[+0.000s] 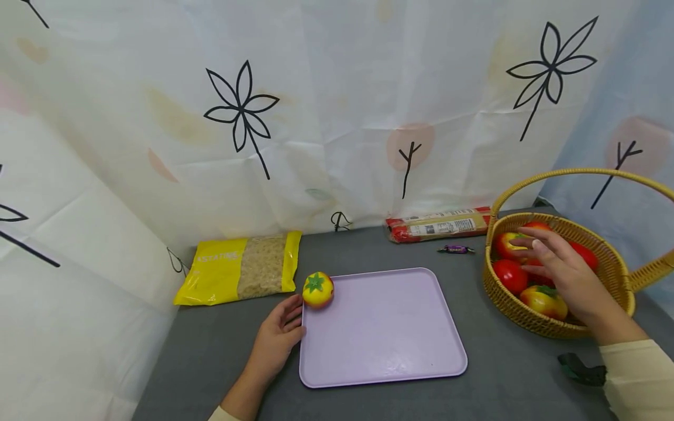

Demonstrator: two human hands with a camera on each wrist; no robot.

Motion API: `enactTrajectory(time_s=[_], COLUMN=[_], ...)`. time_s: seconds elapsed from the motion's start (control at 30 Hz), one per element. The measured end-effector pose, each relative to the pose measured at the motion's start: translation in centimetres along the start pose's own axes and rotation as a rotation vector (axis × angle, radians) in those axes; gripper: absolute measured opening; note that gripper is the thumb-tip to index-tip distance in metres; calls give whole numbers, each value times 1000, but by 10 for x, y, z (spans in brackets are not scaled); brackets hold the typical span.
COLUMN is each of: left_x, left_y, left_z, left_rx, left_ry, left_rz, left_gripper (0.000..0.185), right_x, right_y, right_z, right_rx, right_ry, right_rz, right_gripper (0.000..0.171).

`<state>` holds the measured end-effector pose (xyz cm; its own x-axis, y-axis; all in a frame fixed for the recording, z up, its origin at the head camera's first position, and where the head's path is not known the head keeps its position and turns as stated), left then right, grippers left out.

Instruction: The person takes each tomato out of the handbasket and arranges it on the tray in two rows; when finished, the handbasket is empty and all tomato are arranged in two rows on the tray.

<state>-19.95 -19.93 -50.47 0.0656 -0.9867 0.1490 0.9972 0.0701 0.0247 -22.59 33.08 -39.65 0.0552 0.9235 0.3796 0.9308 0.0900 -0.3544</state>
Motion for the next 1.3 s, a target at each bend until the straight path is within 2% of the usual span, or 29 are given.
enactTrajectory(time_s=[0.23,0.5,0.73,0.9,1.13,1.3], left_x=[-1,0,0,0,0,-1], left_y=[0,0,-1,-1,0,0], left_z=[1,3,2,1,1,1], left_rx=[11,2,0,-1,1,8], left_ry=[-1,-3,1,-1,-1,-1], left_rz=[1,-2,-1,0,1,-3], left_gripper=[69,68,68,69,69,69], right_x=[9,7,-4,-10,-14,-14], right_y=[3,4,3,1,0,-1], right_z=[12,22,28,32,33,38], right_rx=[-52,-97,-171,-199,-141,-143], right_ry=[20,47,222,302,390,471], right_rz=[4,-2,-97,-175,-214,-245], right_gripper=[39,38,57,70,70,73])
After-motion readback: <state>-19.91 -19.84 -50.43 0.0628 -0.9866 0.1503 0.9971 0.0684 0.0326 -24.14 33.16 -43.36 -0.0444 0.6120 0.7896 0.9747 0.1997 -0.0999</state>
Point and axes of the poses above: each hand's wrist, its own y-axis away from the middle knuckle, its own x-axis out of the back of the hand, z = x × y, the point moved 6 cm from there along -y, towards the middle knuckle, and after that the axes turned 5 degrees about z, right-handed, at the moved point
